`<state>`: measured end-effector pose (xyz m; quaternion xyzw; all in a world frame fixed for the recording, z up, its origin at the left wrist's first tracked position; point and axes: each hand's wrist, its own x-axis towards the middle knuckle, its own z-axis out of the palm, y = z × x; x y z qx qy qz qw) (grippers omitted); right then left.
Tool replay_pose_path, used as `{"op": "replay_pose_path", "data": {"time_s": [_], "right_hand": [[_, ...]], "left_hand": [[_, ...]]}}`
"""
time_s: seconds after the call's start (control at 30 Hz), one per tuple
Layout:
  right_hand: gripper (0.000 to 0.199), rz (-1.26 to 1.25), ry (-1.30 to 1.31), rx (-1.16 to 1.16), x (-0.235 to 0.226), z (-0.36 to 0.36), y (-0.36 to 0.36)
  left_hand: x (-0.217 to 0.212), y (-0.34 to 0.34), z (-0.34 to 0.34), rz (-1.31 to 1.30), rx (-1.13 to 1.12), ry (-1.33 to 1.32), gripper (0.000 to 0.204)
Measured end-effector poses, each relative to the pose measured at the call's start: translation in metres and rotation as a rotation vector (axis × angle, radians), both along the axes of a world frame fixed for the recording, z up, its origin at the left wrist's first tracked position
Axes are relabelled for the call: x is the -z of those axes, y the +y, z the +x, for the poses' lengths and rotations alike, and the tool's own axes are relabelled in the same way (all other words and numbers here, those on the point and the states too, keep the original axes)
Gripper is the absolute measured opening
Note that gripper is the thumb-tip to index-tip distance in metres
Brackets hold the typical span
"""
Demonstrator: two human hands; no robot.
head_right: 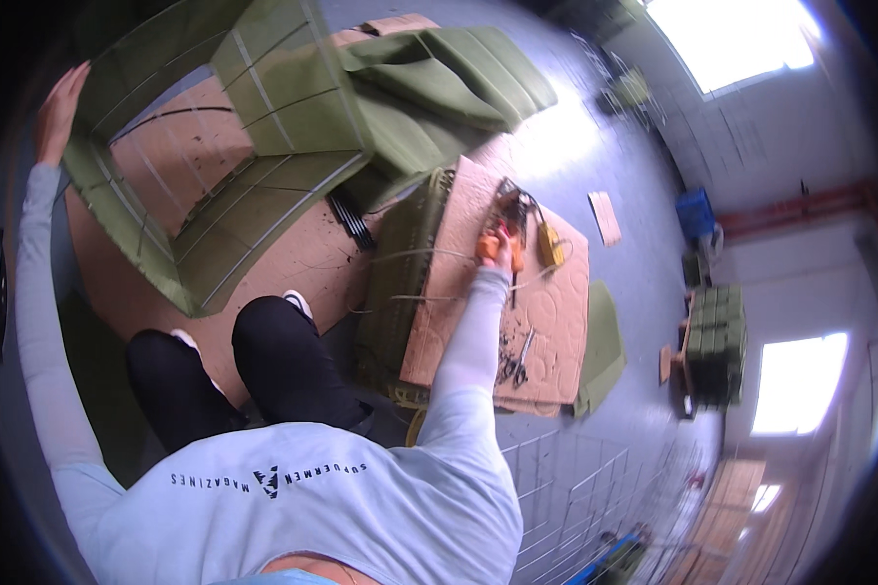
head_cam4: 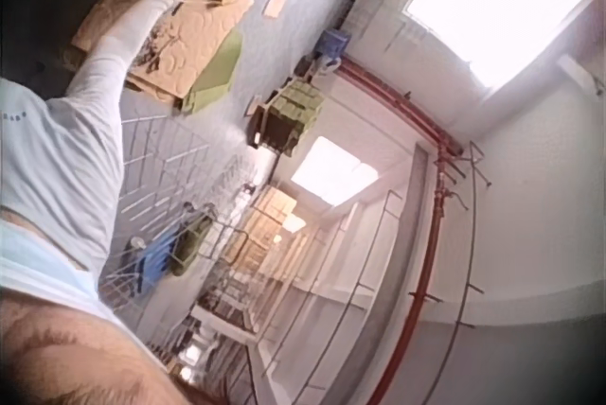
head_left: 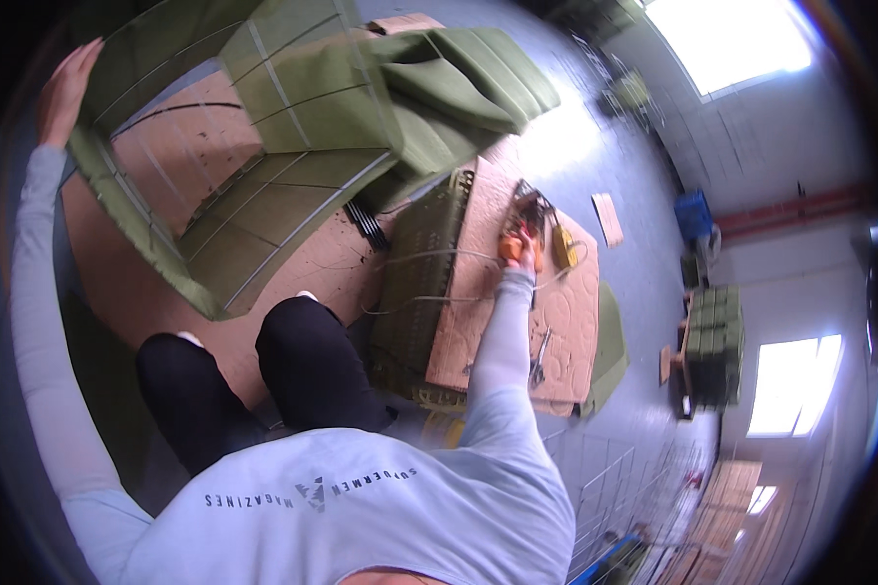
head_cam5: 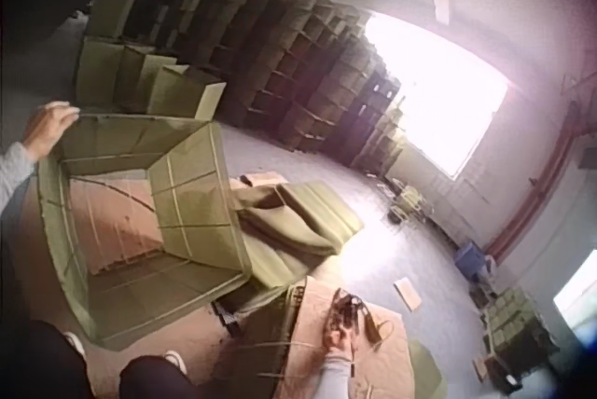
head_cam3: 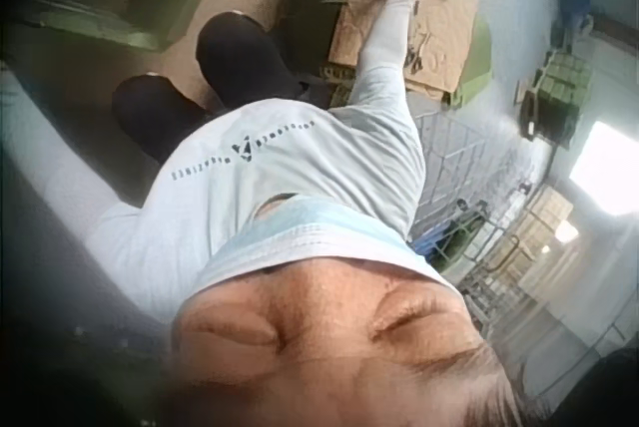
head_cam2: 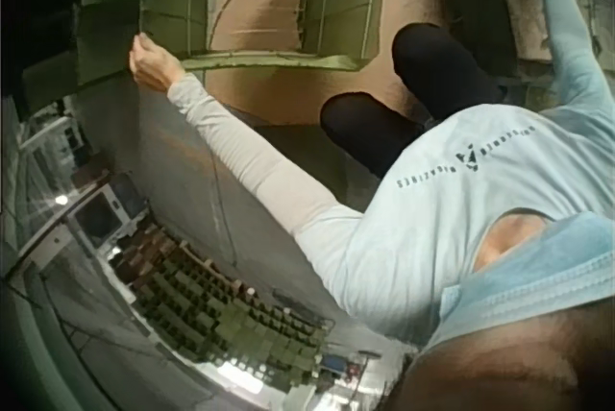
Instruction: The recorder is assembling a wire basket by lining the frame with fabric and securing it using a hot glue gun.
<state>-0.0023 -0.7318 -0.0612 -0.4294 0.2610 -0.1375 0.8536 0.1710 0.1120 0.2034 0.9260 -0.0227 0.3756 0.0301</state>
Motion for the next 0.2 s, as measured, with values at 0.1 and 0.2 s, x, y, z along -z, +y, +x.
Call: {"op": "replay_pose_path", "data": {"time_s": [0.1, 0.2], "right_hand": [[0.024, 0.102, -0.123, 0.076, 0.002, -0.028, -0.045], [0.029, -0.099, 0.146, 0.279, 0.014, -0.006, 0.011]], "left_hand": [[-0.017, -0.039, 0.0, -0.049, 0.057, 0.01, 0.037], [-0.018, -0.041, -0.022, 0.022, -0.134, 0.063, 0.043]]}}
